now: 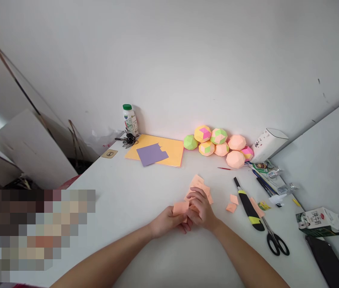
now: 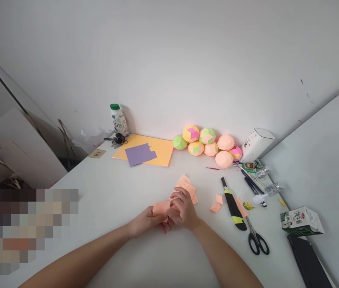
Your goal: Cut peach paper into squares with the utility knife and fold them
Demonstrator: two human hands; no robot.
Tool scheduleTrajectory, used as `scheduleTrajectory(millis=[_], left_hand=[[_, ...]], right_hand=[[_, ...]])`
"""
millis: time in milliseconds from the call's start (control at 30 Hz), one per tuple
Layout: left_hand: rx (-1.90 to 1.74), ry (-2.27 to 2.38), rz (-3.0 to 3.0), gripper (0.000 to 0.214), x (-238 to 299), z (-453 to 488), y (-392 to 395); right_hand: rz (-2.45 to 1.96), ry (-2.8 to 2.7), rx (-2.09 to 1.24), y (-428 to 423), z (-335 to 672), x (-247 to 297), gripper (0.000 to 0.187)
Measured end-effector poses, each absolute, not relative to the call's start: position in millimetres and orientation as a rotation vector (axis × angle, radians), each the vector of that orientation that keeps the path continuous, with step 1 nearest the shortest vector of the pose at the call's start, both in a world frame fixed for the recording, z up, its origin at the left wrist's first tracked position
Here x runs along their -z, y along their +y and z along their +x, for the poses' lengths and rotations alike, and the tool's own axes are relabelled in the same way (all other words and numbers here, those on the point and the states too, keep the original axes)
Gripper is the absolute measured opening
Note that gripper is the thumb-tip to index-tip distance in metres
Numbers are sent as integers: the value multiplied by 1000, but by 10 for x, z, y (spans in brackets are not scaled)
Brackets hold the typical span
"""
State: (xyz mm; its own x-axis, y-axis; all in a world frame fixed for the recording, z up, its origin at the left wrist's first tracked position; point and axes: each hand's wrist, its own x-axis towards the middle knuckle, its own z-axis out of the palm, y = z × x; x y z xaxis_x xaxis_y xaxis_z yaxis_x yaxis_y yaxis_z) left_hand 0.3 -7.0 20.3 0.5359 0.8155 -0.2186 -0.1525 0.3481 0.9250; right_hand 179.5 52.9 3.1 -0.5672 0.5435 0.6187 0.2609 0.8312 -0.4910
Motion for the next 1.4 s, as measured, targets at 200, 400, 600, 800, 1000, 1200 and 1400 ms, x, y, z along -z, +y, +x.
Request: scheduleTrajectory(millis=[200, 400, 600, 800, 1000, 1200, 1400], left_hand=[[-673, 789, 1077, 39, -242, -6, -85], [-763, 723, 960, 55, -158, -22, -81], [-784, 762, 952, 57, -124, -1, -69], [-764, 823, 982, 57, -179, 2, -77], [-785, 834, 995, 55, -179, 12, -81], [-833, 812, 891, 59, -115, 22, -66], [-824, 807, 876, 56, -94, 18, -68]], right_hand=[[-553, -2163, -605, 541, 1777, -15, 9], [-567, -2093, -630, 544, 1780, -45, 9], [-585, -2098, -656, 542, 1787, -40, 9], [-584, -2113, -780, 546, 1790, -68, 22], [-597, -2102, -733, 541, 1773, -30, 22], [-789, -1950, -493, 560, 1781, 0, 26], [-1163, -1827, -186, 659, 1842, 142, 18]])
